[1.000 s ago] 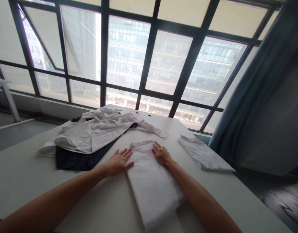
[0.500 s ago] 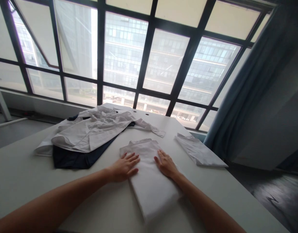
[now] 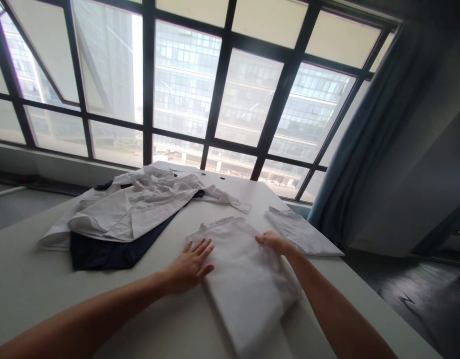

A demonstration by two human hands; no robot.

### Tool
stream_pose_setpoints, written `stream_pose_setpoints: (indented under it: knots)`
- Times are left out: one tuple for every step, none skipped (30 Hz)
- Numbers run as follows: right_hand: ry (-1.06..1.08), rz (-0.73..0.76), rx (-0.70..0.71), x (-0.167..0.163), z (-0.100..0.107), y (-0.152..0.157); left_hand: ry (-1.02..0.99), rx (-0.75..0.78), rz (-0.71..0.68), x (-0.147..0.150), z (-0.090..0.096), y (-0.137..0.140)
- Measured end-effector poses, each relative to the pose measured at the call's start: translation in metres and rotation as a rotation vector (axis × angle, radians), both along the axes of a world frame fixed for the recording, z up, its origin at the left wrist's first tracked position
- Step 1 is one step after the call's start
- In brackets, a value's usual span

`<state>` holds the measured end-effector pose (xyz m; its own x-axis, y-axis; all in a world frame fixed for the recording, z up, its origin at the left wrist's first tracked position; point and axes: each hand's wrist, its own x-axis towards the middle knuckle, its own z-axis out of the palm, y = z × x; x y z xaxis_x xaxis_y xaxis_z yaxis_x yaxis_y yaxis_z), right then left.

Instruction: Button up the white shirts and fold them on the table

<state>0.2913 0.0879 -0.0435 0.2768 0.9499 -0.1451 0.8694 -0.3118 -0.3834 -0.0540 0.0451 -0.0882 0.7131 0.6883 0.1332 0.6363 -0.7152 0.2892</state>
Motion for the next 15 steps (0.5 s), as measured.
stream_pose_setpoints:
  knots:
    - [-0.046, -0.007, 0.047, 0.007, 0.005, 0.000, -0.002, -0.009, 0.016, -0.002, 0.002, 0.002]
    - [-0.097, -0.024, 0.098, 0.014, 0.012, 0.000, 0.002, -0.025, 0.028, -0.003, 0.005, 0.003]
    - [-0.141, -0.048, 0.144, 0.022, 0.019, 0.001, 0.014, -0.048, 0.035, -0.004, 0.007, 0.003]
    - [-0.187, -0.074, 0.185, 0.029, 0.026, 0.002, 0.029, -0.072, 0.038, -0.005, 0.008, 0.004]
    - [-0.239, -0.097, 0.226, 0.037, 0.033, 0.003, 0.043, -0.092, 0.038, -0.005, 0.009, 0.003]
    - [-0.294, -0.112, 0.260, 0.043, 0.040, 0.006, 0.051, -0.104, 0.037, -0.005, 0.010, 0.003]
    - [-0.345, -0.120, 0.288, 0.050, 0.047, 0.009, 0.052, -0.107, 0.036, -0.005, 0.010, 0.003]
    - [-0.387, -0.122, 0.315, 0.055, 0.055, 0.012, 0.049, -0.106, 0.034, -0.005, 0.010, 0.003]
    - [-0.413, -0.117, 0.343, 0.061, 0.063, 0.016, 0.045, -0.105, 0.033, -0.005, 0.009, 0.003]
    - [-0.421, -0.106, 0.369, 0.068, 0.072, 0.020, 0.042, -0.103, 0.032, -0.004, 0.008, 0.003]
    - [-0.410, -0.091, 0.392, 0.074, 0.083, 0.025, 0.041, -0.102, 0.032, -0.004, 0.007, 0.004]
    - [-0.393, -0.071, 0.415, 0.083, 0.095, 0.029, 0.039, -0.100, 0.032, -0.004, 0.005, 0.005]
    - [-0.379, -0.050, 0.435, 0.093, 0.109, 0.034, 0.037, -0.097, 0.031, -0.004, 0.004, 0.006]
    - [-0.371, -0.031, 0.448, 0.105, 0.124, 0.038, 0.035, -0.094, 0.031, -0.004, 0.003, 0.006]
    - [-0.368, -0.023, 0.455, 0.119, 0.140, 0.041, 0.035, -0.091, 0.030, -0.004, 0.003, 0.007]
